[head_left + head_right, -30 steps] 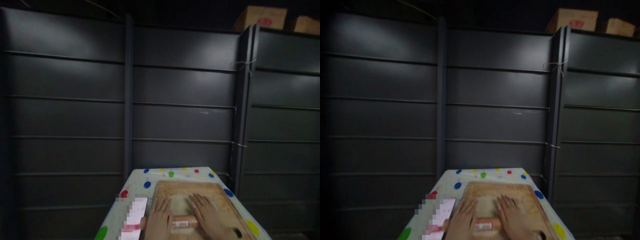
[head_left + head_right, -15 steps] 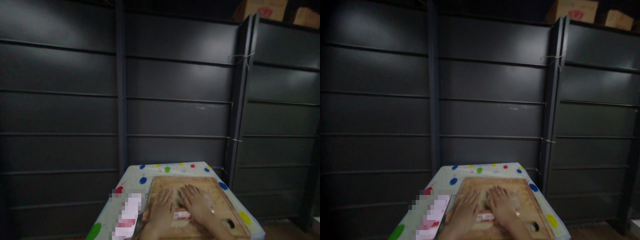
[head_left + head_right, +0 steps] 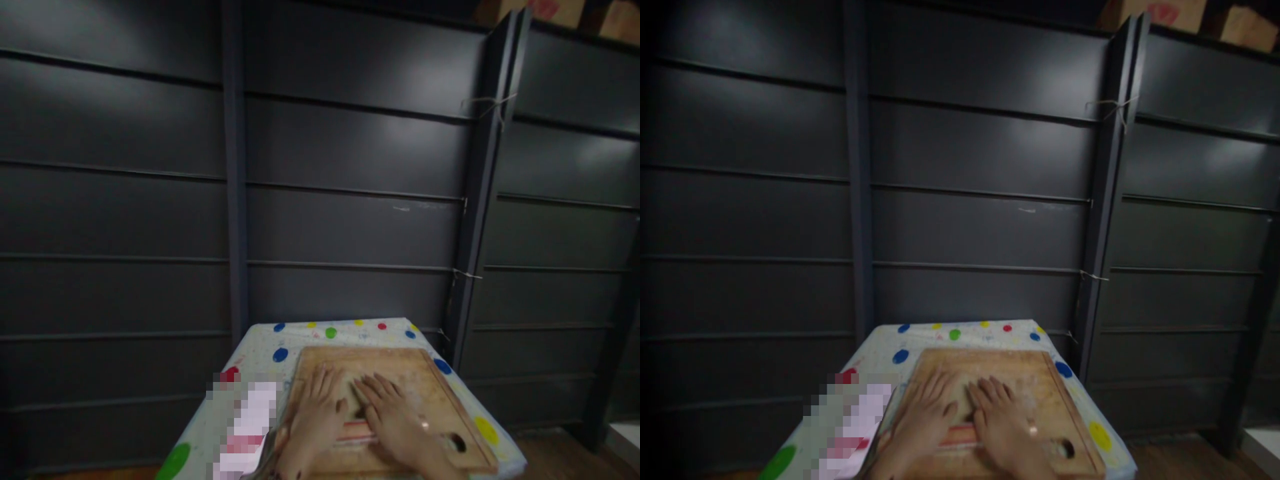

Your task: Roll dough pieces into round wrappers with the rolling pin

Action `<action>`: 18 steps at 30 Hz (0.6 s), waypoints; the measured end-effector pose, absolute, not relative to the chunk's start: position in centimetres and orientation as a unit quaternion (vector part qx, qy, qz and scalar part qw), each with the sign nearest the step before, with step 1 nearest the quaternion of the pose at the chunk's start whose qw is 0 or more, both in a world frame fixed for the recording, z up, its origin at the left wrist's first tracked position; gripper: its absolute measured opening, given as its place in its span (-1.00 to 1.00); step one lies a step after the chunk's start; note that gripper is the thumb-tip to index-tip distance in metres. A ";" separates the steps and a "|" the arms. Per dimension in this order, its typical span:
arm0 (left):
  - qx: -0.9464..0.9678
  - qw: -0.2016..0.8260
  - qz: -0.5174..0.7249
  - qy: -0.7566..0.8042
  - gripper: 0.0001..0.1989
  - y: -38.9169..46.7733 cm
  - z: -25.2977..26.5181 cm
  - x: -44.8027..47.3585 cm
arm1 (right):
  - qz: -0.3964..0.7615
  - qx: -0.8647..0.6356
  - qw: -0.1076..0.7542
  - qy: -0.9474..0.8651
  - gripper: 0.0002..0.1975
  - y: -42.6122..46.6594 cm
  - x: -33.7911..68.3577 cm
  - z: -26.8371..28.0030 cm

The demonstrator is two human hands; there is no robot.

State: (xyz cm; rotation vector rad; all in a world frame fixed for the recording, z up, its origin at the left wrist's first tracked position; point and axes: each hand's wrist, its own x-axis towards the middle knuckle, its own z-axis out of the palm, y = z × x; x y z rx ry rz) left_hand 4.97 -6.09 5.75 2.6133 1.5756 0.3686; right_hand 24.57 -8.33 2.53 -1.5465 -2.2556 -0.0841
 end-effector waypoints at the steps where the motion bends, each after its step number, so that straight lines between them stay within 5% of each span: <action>1: 0.850 0.033 0.123 0.512 -0.41 -6.3 5.4 4.9 | -0.024 -0.553 0.195 -0.809 -0.52 -8.7 24.6 2.5; 18: 0.860 -0.090 0.163 0.475 -0.40 -6.3 2.6 4.6 | -0.015 -0.561 0.191 -0.806 -0.46 -9.9 24.3 2.6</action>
